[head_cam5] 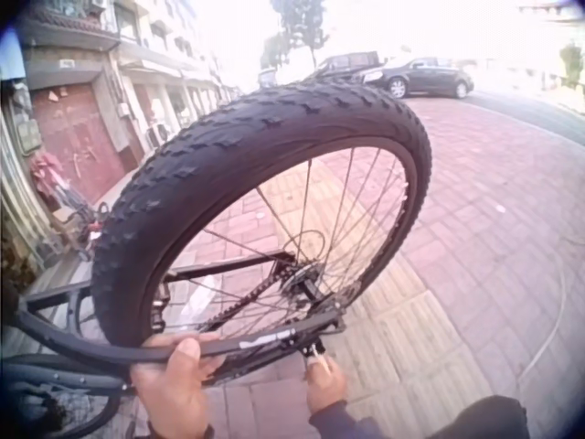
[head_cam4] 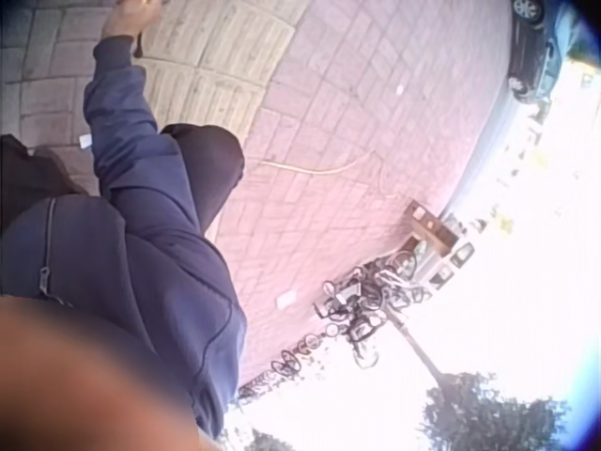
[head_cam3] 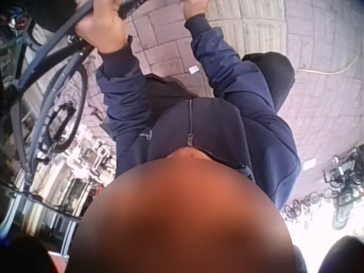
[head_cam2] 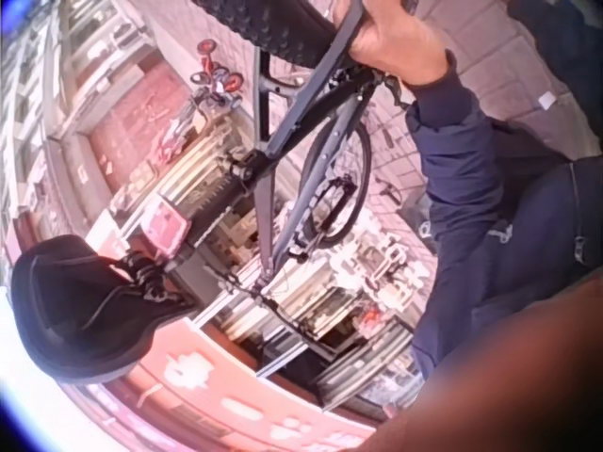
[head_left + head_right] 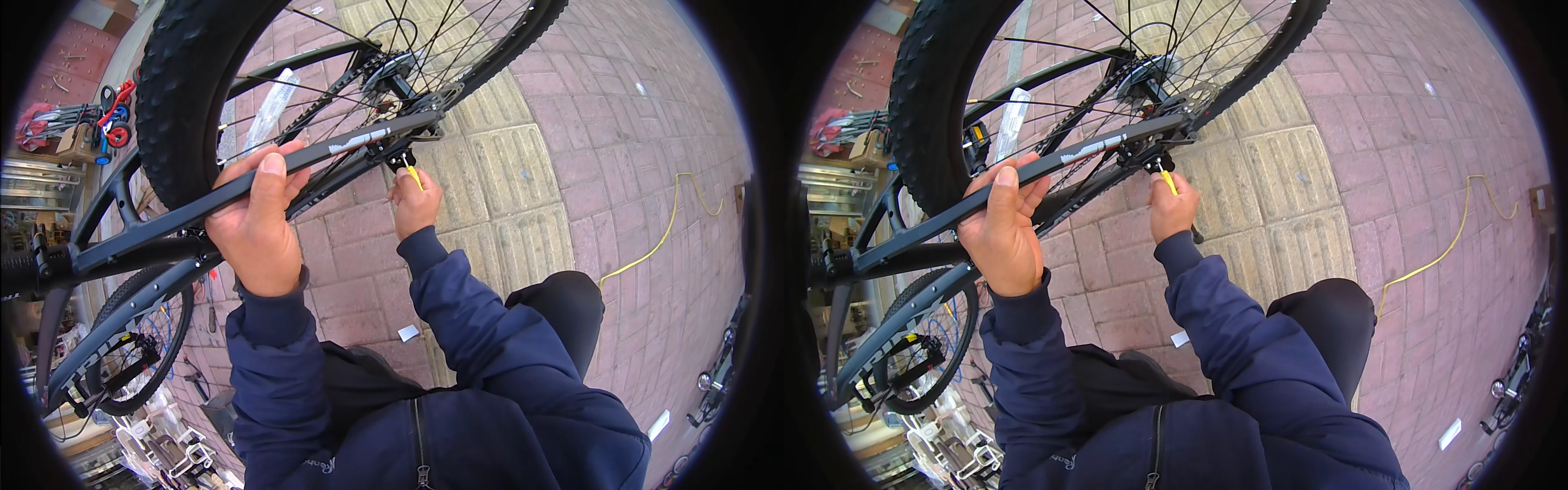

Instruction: The person removes the front wheel of a bicycle, then uses a screwdriver to adjust the rear derailleur. The person then moves the bicycle and assembles a chair using a screwdriver.

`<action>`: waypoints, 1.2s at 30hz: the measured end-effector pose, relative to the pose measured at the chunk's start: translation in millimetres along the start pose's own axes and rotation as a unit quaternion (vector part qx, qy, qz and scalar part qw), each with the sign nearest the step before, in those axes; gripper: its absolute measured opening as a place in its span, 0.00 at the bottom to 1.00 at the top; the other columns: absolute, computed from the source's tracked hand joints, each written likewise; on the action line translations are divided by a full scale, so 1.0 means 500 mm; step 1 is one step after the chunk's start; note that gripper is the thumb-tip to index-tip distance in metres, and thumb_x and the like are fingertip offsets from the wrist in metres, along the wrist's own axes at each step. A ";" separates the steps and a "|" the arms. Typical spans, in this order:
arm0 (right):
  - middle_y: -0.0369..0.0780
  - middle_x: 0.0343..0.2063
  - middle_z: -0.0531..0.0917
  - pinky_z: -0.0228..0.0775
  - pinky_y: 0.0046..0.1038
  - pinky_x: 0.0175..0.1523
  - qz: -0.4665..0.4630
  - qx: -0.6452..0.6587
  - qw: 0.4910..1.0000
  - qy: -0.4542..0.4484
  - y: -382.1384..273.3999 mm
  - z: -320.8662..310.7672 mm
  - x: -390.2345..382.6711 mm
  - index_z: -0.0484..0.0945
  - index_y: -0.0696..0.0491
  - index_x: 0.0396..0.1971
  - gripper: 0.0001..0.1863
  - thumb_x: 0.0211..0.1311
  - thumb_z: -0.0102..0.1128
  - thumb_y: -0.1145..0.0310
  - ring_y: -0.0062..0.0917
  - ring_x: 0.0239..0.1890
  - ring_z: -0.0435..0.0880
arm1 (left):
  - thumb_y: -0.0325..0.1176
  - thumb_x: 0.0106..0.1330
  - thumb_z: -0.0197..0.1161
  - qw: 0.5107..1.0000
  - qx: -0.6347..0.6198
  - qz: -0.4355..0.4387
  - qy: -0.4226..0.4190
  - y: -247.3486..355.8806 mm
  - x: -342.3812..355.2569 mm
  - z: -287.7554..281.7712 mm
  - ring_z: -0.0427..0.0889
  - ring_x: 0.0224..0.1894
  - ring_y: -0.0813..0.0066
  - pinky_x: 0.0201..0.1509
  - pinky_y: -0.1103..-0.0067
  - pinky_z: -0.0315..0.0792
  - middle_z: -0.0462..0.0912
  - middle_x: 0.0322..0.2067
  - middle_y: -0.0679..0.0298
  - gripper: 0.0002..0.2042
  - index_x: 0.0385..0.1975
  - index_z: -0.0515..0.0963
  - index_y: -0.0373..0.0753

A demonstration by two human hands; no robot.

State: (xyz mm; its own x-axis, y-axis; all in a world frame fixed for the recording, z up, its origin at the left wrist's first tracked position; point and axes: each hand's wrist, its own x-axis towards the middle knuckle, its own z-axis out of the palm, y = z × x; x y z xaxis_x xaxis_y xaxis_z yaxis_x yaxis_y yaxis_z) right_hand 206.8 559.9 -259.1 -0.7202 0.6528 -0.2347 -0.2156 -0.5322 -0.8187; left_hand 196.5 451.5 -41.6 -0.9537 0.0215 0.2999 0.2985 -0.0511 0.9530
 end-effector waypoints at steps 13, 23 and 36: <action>0.36 0.16 0.73 0.62 0.28 0.27 -0.112 -0.217 0.969 0.033 -0.014 0.004 0.005 0.75 0.58 0.23 0.13 0.61 0.63 0.66 0.18 0.20 0.67 | 0.29 0.72 0.58 1.000 -0.001 0.009 0.001 -0.005 -0.001 -0.001 0.88 0.44 0.60 0.48 0.69 0.85 0.84 0.42 0.45 0.11 0.46 0.77 0.26; 0.37 0.15 0.70 0.62 0.29 0.28 -0.090 -0.230 0.969 0.027 -0.041 0.003 0.006 0.76 0.60 0.23 0.13 0.59 0.65 0.66 0.19 0.21 0.67 | 0.28 0.70 0.60 1.000 -0.014 0.004 0.006 -0.001 -0.001 0.003 0.87 0.42 0.63 0.46 0.74 0.84 0.85 0.41 0.43 0.11 0.45 0.76 0.25; 0.29 0.16 0.70 0.56 0.27 0.26 0.034 -0.075 0.997 -0.004 -0.038 -0.005 0.017 0.76 0.60 0.20 0.13 0.56 0.66 0.68 0.14 0.21 0.64 | 0.28 0.70 0.60 1.000 -0.009 0.009 0.005 -0.006 0.002 0.001 0.87 0.41 0.63 0.45 0.75 0.85 0.85 0.41 0.43 0.11 0.44 0.77 0.25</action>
State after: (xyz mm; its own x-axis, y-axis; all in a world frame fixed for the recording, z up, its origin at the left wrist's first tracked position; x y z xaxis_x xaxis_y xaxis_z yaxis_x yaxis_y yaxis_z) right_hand 206.5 576.6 -246.9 -0.7354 0.6129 -0.2892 -0.0655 -0.4891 -0.8698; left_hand 194.8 452.3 -44.0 -0.9487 0.0109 0.3160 0.3145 -0.0688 0.9467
